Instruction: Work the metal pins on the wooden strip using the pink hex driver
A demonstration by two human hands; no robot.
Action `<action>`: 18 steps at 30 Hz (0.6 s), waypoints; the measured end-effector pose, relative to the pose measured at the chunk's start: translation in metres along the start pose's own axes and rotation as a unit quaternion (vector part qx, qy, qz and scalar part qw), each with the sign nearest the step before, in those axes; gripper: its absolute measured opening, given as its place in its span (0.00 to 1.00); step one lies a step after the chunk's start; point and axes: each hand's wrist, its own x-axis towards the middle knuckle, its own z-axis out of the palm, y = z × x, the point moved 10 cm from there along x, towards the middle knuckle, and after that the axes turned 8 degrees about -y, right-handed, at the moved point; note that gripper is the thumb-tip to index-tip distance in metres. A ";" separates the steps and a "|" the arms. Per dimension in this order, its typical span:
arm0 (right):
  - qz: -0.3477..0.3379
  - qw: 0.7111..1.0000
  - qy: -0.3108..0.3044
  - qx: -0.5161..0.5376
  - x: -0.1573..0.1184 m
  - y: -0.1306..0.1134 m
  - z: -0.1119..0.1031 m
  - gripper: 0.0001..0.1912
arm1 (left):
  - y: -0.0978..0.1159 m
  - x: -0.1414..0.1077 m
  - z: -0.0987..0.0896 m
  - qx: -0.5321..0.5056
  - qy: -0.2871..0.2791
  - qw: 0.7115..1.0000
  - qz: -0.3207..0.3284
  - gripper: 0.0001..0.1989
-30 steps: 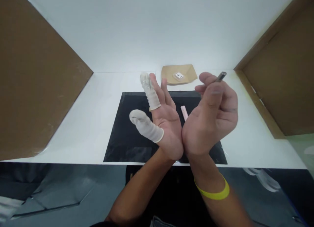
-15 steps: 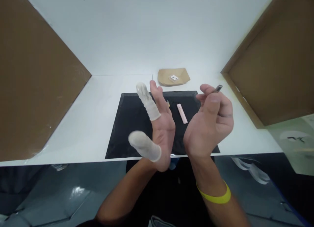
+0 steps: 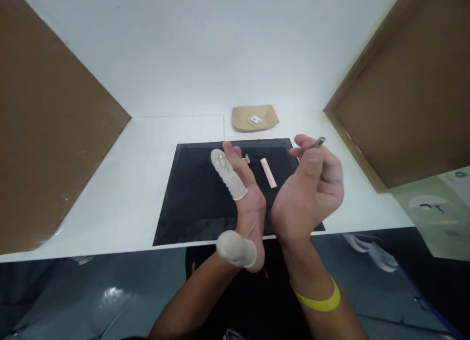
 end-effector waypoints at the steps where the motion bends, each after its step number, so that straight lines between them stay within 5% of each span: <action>1: -0.007 1.000 0.011 0.000 0.004 0.003 -0.005 0.06 | -0.001 0.002 -0.006 0.002 -0.003 1.000 0.004 0.41; 5: 0.088 0.994 -0.005 0.068 0.022 0.027 -0.014 0.06 | -0.009 0.011 -0.022 -0.050 -0.028 0.998 -0.007 0.50; 10: 0.304 0.929 -0.017 0.209 0.024 0.065 -0.008 0.10 | -0.016 0.020 -0.017 -0.100 -0.048 0.991 -0.072 0.55; 18: 0.329 0.902 0.054 0.275 0.029 0.080 -0.019 0.11 | -0.029 0.033 -0.003 -0.072 -0.076 0.991 -0.081 0.48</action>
